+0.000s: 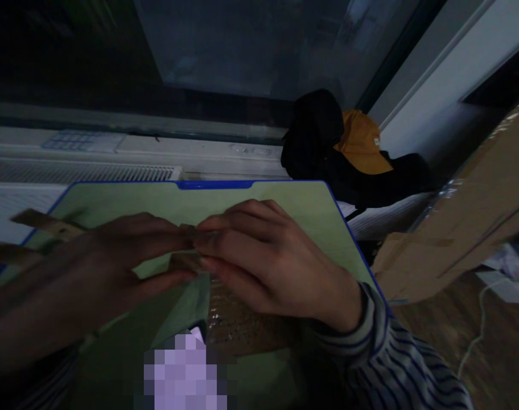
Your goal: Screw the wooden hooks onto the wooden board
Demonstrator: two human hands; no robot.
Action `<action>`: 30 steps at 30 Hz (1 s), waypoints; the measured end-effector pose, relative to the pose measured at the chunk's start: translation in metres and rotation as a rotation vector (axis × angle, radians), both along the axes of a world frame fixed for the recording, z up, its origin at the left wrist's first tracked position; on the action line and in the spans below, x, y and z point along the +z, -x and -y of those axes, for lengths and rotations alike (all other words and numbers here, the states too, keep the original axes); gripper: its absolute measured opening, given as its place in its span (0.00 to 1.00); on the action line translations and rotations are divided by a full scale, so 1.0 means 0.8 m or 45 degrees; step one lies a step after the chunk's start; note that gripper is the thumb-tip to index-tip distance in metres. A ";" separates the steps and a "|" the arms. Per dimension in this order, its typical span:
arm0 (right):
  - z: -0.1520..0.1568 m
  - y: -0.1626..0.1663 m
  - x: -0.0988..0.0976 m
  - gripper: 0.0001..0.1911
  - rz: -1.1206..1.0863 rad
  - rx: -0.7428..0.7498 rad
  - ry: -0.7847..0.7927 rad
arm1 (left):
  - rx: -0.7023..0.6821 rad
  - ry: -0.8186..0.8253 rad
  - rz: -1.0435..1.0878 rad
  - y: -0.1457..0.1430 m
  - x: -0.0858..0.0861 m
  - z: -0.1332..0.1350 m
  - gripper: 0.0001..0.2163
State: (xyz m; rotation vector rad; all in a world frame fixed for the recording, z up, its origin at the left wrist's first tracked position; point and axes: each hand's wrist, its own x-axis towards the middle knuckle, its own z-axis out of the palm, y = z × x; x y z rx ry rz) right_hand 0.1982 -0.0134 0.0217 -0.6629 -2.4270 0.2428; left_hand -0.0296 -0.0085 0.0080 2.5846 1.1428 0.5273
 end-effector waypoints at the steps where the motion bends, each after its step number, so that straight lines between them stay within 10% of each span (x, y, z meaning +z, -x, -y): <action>1: 0.001 -0.001 0.003 0.11 0.015 -0.003 -0.007 | -0.047 -0.025 0.025 -0.009 0.001 0.001 0.09; 30: 0.007 0.004 0.005 0.11 0.069 -0.046 -0.060 | -0.171 0.021 0.188 -0.034 -0.021 -0.010 0.09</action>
